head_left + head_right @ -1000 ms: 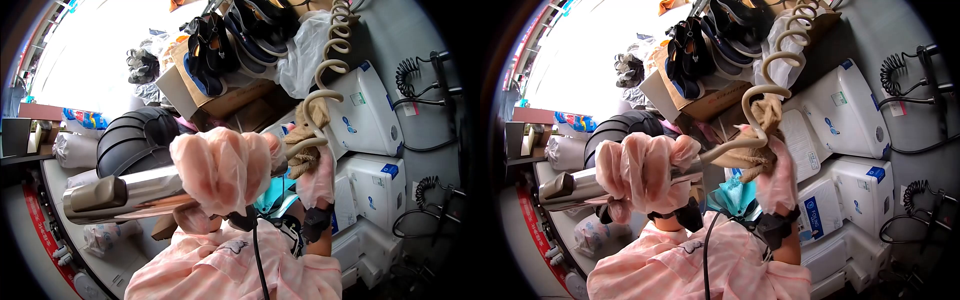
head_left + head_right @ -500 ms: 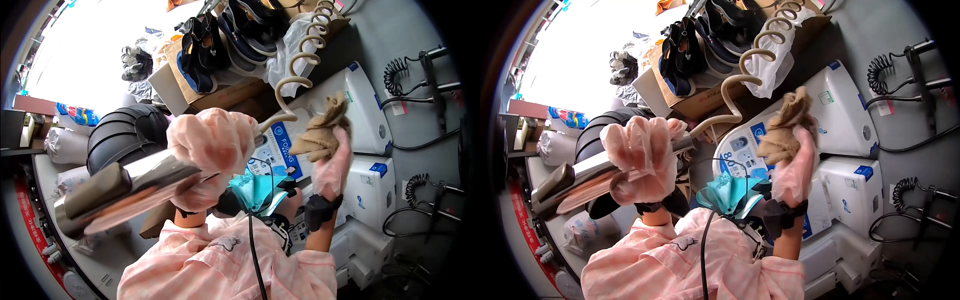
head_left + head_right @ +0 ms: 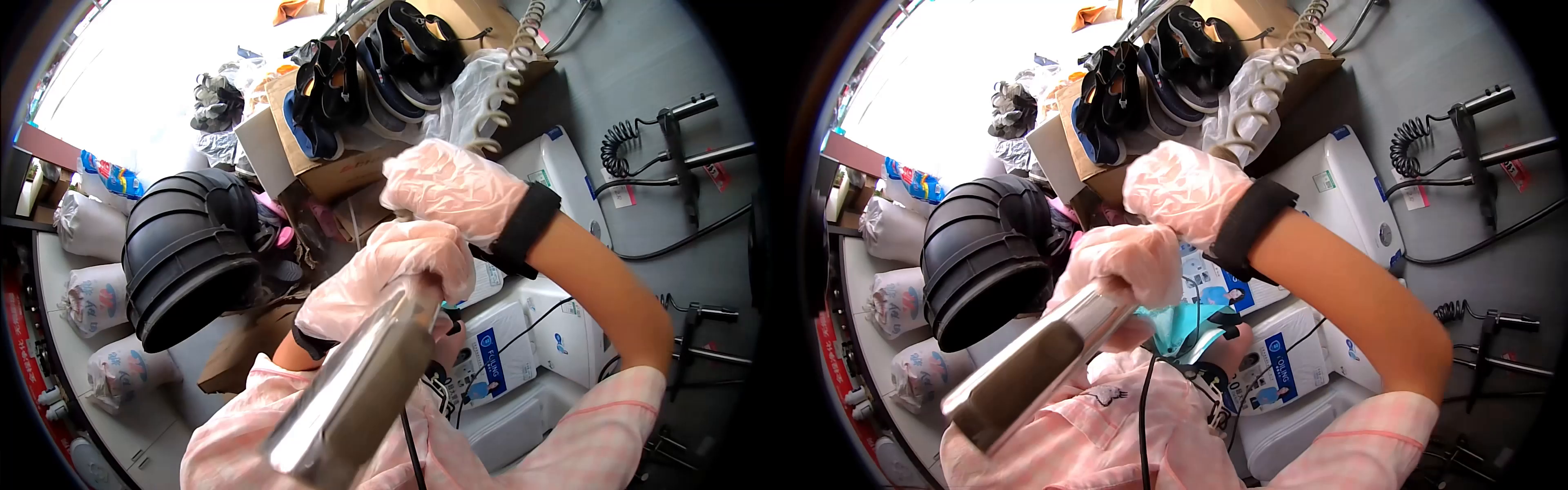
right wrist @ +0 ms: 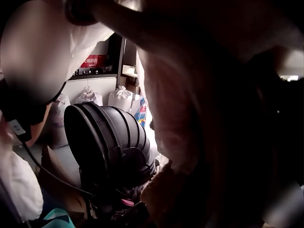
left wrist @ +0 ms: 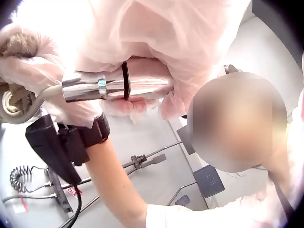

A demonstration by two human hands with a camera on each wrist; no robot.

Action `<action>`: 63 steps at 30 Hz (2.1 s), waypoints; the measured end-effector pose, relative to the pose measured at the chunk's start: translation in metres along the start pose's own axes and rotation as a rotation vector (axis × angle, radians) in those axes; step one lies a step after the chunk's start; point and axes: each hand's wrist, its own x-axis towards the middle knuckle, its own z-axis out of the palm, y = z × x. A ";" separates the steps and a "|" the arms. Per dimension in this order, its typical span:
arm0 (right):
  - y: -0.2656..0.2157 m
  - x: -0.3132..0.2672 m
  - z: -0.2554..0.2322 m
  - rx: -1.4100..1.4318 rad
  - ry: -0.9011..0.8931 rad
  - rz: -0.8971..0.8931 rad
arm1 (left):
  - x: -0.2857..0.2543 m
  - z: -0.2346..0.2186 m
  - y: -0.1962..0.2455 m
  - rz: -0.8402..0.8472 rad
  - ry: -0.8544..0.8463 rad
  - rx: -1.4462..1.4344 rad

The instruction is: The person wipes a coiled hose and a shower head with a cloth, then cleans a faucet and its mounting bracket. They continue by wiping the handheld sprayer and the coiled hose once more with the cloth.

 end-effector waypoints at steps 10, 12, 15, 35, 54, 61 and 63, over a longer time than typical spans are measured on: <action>0.020 -0.006 -0.025 -0.070 0.150 0.198 | -0.011 -0.010 -0.007 0.068 0.125 -0.188; 0.022 -0.014 -0.027 -0.019 0.202 0.253 | -0.012 -0.015 -0.012 0.087 0.126 -0.213; 0.036 -0.035 -0.011 -0.041 0.207 0.435 | -0.021 -0.018 -0.013 0.029 0.199 -0.274; -0.002 -0.041 0.035 0.040 0.691 0.441 | -0.016 -0.002 -0.013 0.160 0.333 -0.335; -0.007 -0.057 0.002 0.087 0.990 0.603 | -0.026 -0.004 -0.009 0.175 0.277 -0.377; 0.007 -0.020 -0.016 0.253 0.421 0.390 | -0.035 0.004 0.001 0.125 0.197 -0.322; 0.014 -0.021 -0.003 0.030 0.249 0.340 | -0.037 0.004 0.003 0.117 0.194 -0.324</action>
